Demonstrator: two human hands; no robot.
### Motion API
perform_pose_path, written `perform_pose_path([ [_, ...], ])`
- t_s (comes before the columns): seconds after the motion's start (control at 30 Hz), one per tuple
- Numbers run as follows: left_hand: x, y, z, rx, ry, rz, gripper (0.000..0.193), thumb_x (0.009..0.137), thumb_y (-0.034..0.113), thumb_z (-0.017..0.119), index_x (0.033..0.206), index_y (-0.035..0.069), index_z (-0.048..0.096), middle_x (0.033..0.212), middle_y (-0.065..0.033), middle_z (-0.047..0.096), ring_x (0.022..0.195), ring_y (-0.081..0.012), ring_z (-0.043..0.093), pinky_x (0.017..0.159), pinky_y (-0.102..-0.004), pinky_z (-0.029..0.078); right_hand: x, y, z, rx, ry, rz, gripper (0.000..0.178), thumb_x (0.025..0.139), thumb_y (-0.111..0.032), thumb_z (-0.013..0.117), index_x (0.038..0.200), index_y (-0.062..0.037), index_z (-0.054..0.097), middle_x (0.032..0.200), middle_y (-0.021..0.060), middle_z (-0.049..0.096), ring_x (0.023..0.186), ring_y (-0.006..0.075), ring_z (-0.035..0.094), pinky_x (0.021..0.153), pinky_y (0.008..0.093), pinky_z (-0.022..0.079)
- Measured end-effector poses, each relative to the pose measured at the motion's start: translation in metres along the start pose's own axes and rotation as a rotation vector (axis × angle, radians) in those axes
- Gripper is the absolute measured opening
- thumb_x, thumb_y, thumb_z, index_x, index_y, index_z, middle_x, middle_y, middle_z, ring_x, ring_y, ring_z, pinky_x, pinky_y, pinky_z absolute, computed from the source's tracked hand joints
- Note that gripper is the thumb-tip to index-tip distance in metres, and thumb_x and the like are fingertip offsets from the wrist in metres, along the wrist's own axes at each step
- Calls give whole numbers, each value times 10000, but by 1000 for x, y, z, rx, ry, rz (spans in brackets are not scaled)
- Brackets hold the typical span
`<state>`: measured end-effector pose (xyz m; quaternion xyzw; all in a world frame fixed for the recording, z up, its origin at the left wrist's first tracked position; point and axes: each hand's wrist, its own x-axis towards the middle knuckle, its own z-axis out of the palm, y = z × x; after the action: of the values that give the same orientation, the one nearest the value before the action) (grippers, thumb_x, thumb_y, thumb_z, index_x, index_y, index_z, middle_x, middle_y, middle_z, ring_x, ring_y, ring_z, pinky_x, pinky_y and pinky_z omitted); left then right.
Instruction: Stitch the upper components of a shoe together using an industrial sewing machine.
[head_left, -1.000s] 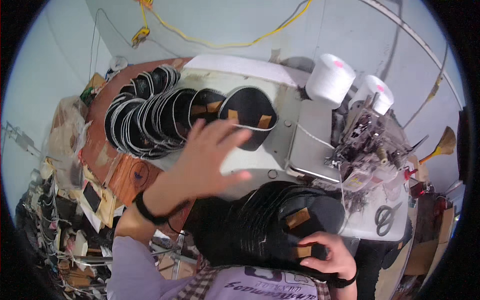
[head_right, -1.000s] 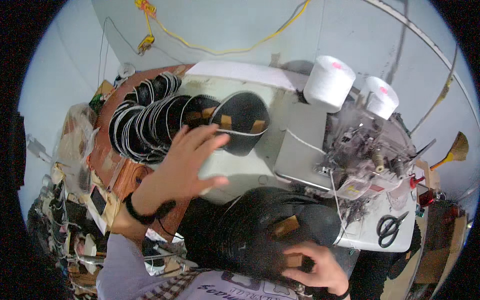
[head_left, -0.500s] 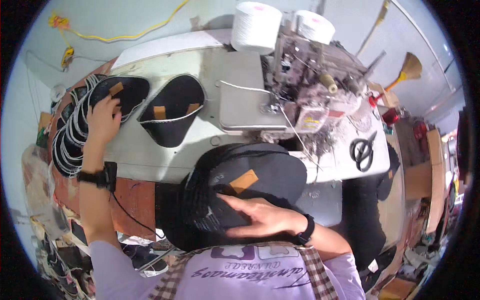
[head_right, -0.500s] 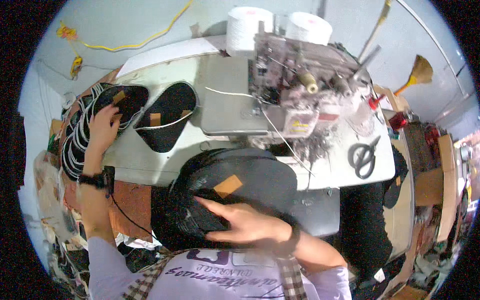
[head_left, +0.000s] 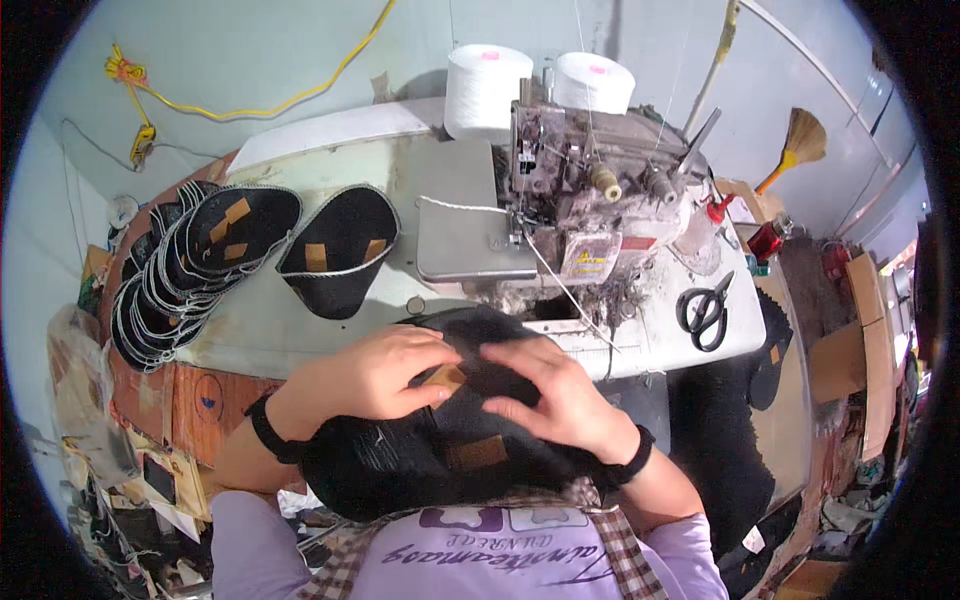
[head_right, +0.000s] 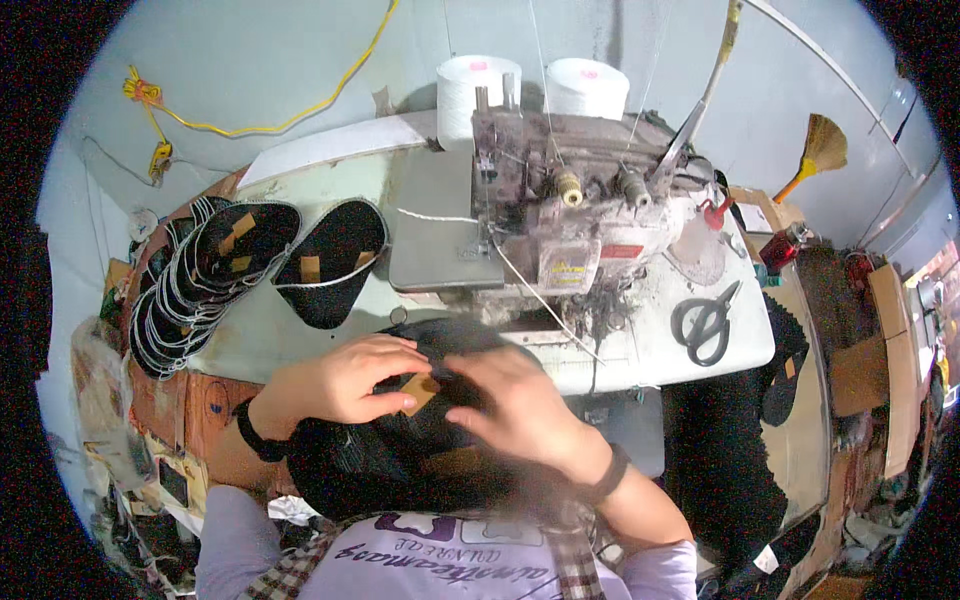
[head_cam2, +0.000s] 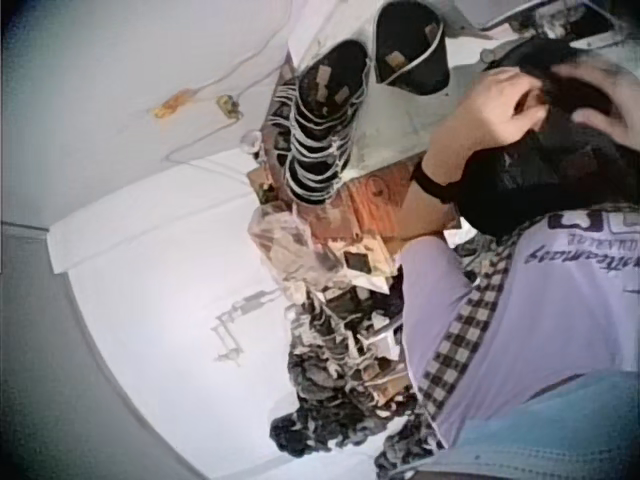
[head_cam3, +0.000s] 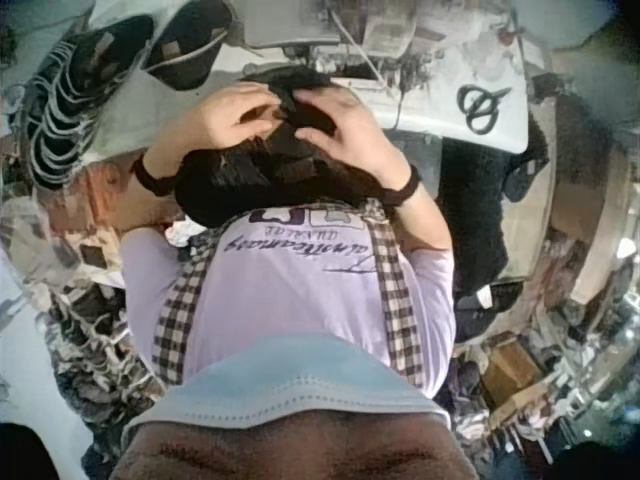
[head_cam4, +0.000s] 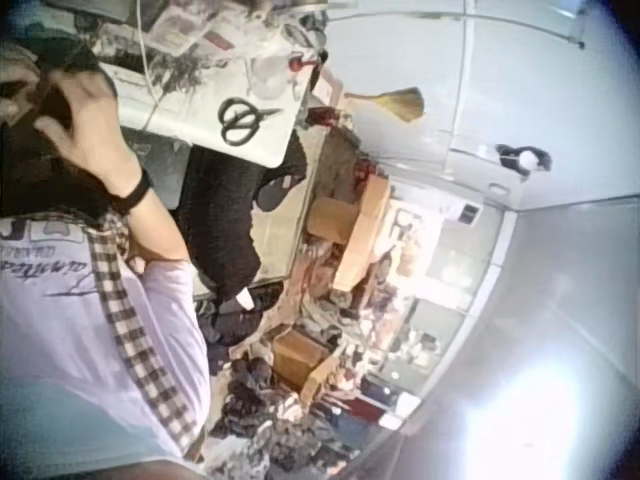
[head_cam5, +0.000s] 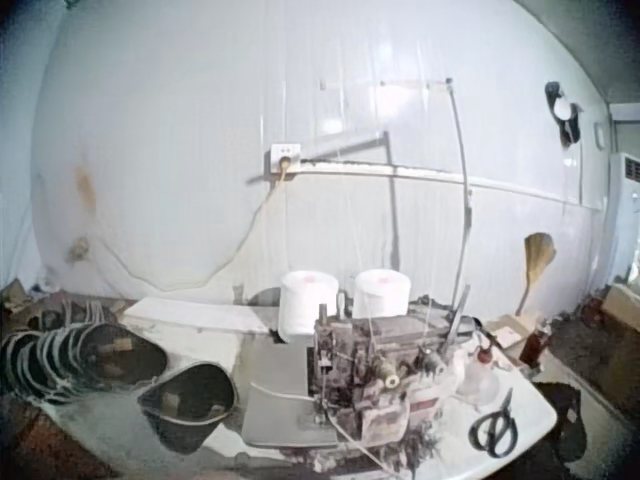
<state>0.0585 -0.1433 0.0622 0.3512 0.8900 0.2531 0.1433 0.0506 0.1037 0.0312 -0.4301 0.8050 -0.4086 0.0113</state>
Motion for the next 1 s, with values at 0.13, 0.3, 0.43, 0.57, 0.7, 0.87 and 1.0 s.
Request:
perform_pose_path([
  [0.13, -2, -7, -23, 47, 647, 4, 299, 784, 194, 636, 1016, 11, 596, 943, -162, 621, 894, -323, 594, 777, -397, 466, 16, 25, 20, -222, -67, -17, 596, 707, -309, 731, 1199, -40, 528, 1130, 174, 507, 992, 343, 505, 861, 389, 427],
  [0.3, 1, -74, -27, 525, 499, -416, 478, 758, 178, 640, 1201, 85, 488, 957, -157, 614, 780, -347, 607, 685, -419, 483, 6, 31, 28, -215, 43, -4, 615, 696, -339, 736, 1200, -53, 531, 1102, 159, 504, 976, 330, 503, 868, 390, 424],
  [0.43, -15, -109, -28, 501, 349, -685, 463, 764, 183, 628, 1204, 109, 504, 998, -151, 608, 770, -359, 609, 683, -449, 479, -4, 27, 22, -241, 80, 138, 648, 685, -332, 747, 1215, -39, 519, 1071, 143, 500, 964, 316, 503, 856, 381, 432],
  [0.57, -34, -85, -38, 903, 498, -510, 436, 756, 187, 643, 1163, 71, 537, 1065, -148, 587, 949, -331, 571, 826, -393, 457, -8, 24, 19, -291, 64, 191, 661, 674, -342, 750, 1227, -62, 518, 1068, 141, 499, 952, 317, 500, 849, 385, 432],
  [0.7, -31, -39, -18, 320, 468, -242, 385, 777, 188, 660, 1130, 61, 572, 1092, -123, 589, 999, -273, 559, 862, -350, 443, -2, 23, 17, -254, -27, 156, 629, 670, -338, 750, 1212, -103, 534, 1063, 145, 499, 945, 324, 501, 848, 397, 432],
  [0.87, 2, -29, 2, -397, 228, -195, 332, 857, 169, 590, 1163, 44, 566, 1122, -122, 589, 1010, -252, 566, 864, -330, 438, 1, 19, 18, -329, -22, 177, 624, 660, -319, 754, 1208, -114, 537, 1032, 139, 502, 941, 322, 497, 836, 401, 435],
  [1.0, 18, -24, 12, -198, 280, 36, 264, 849, 175, 591, 1071, 33, 615, 1059, -117, 613, 1035, -266, 531, 901, -361, 407, -6, 17, 17, -340, 58, 176, 629, 609, -272, 771, 1171, -104, 546, 1006, 138, 494, 936, 321, 498, 792, 400, 450],
])
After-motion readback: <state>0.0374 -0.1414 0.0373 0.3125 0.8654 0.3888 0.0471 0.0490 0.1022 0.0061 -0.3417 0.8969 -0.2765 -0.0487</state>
